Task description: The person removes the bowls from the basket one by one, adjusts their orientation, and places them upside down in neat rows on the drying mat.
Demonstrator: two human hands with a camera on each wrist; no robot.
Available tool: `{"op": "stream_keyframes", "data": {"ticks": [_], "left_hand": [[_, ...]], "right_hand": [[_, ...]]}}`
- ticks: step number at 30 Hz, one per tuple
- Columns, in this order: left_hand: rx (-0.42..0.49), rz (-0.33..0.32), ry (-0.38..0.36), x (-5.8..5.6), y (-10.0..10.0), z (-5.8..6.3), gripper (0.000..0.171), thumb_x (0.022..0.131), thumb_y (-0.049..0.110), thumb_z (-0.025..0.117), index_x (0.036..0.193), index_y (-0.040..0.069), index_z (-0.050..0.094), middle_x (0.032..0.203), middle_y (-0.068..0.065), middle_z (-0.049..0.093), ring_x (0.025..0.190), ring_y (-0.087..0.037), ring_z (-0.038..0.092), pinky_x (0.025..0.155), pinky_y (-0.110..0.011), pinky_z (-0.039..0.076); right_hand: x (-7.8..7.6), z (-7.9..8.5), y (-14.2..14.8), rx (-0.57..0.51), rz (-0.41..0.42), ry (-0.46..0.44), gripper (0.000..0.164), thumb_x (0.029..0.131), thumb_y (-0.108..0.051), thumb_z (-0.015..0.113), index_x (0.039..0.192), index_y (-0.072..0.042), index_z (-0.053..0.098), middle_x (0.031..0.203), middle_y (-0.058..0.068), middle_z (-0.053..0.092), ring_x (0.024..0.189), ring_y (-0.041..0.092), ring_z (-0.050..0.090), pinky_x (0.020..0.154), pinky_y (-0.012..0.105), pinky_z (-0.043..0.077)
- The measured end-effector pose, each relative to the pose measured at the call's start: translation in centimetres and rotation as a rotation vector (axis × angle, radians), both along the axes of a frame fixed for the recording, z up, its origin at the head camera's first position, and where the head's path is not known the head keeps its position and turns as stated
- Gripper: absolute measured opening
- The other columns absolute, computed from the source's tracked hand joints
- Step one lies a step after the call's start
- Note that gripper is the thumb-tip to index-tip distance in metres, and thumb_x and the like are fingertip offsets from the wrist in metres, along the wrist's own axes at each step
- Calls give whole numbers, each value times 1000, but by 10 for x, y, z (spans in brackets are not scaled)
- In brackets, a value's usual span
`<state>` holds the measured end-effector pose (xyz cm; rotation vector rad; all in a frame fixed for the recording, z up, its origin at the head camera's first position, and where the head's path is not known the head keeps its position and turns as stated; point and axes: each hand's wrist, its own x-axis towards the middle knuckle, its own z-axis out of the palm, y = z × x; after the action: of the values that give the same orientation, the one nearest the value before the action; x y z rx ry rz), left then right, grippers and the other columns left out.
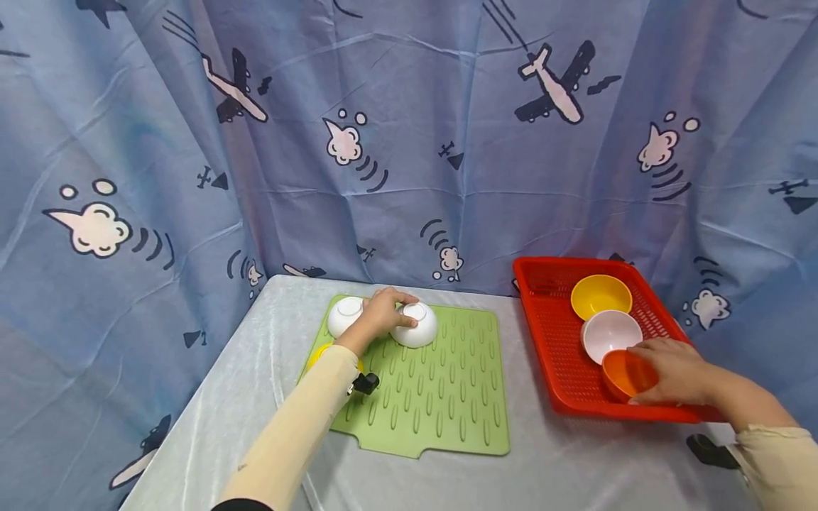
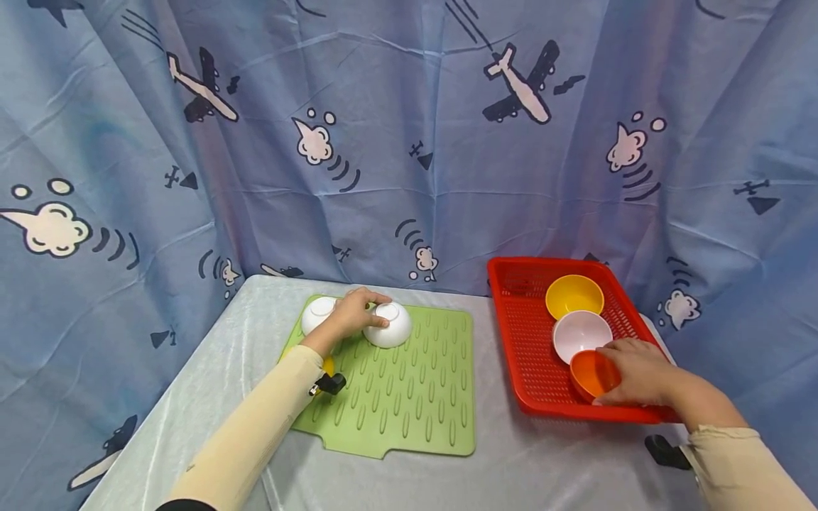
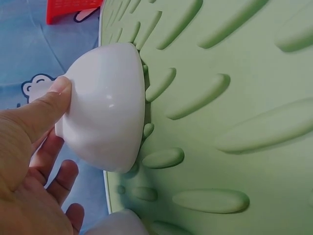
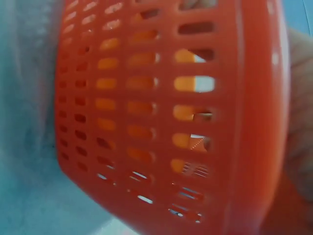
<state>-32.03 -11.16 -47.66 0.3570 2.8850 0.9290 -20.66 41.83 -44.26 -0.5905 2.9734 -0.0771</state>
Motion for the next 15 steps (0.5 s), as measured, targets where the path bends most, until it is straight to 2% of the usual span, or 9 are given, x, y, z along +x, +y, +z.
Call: {"op": "stream_keyframes", "data": {"ticks": [6, 15], "left_hand": [[39, -16, 1, 0, -2, -2, 53, 81, 33, 86, 131, 26, 71, 127, -1, 65, 122, -25, 52, 109, -54, 29], [47, -52, 23, -5, -3, -8, 53, 82, 33, 86, 132, 24, 71, 125, 0, 64, 120, -24, 51, 107, -52, 30]], "right_hand": [[-1, -3, 0, 18, 7, 60, 106, 59, -68, 88, 128, 7, 62, 128, 33, 60, 121, 57, 47, 100, 72, 31], [2, -10, -2, -48, -50, 102, 108, 58, -67, 89, 129, 8, 60, 127, 34, 58, 119, 54, 45, 99, 71, 30]]}}
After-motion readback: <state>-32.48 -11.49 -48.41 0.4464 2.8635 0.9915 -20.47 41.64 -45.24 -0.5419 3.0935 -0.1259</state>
